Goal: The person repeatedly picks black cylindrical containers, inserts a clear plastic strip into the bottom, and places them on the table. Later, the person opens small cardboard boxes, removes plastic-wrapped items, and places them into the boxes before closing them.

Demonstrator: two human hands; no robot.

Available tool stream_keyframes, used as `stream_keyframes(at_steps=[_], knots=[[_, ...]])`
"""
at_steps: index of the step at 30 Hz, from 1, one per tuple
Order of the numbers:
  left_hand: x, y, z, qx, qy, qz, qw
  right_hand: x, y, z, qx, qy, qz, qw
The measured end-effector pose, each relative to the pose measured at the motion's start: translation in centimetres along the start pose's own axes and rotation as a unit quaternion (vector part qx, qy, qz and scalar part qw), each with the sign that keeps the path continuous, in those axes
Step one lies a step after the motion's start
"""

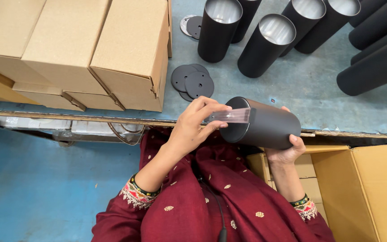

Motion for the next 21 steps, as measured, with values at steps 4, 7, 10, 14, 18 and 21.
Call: stream_keyframes(at_steps=[4, 7, 10, 14, 18, 21], knots=[[0.6, 0.6, -0.3, 0.000, -0.023, -0.034, 0.999, -0.5, 0.2, 0.1, 0.003, -0.009, 0.009, 1.000], [1.1, -0.2, 0.1, 0.013, -0.019, -0.070, 0.997, 0.1, -0.2, 0.0, -0.008, -0.013, 0.022, 1.000], [1.6, -3.4, 1.4, -0.017, -0.004, -0.038, 0.999, 2.2, -1.7, -0.1, -0.052, -0.046, 0.074, 0.995], [3.7, -11.3, 2.8, -0.196, 0.023, 0.263, 0.944, 6.7, -6.5, 0.0, -0.242, -0.117, 0.371, 0.889], [6.3, -17.4, 4.9, -0.396, 0.108, 0.527, 0.744, 11.5, -10.6, 0.2, -0.482, -0.292, 0.595, 0.572], [6.7, -18.8, 5.9, -0.456, 0.146, 0.597, 0.643, 13.6, -11.9, 0.1, -0.506, -0.353, 0.613, 0.493]])
Point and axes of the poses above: each hand's wrist, its own z-axis away from the middle knuckle, its own x-axis out of the palm, y = z × x, the point moved 2 cm from there along -z, towards the middle knuckle, and after that the axes turned 11 degrees about z, right-handed, at the moved point
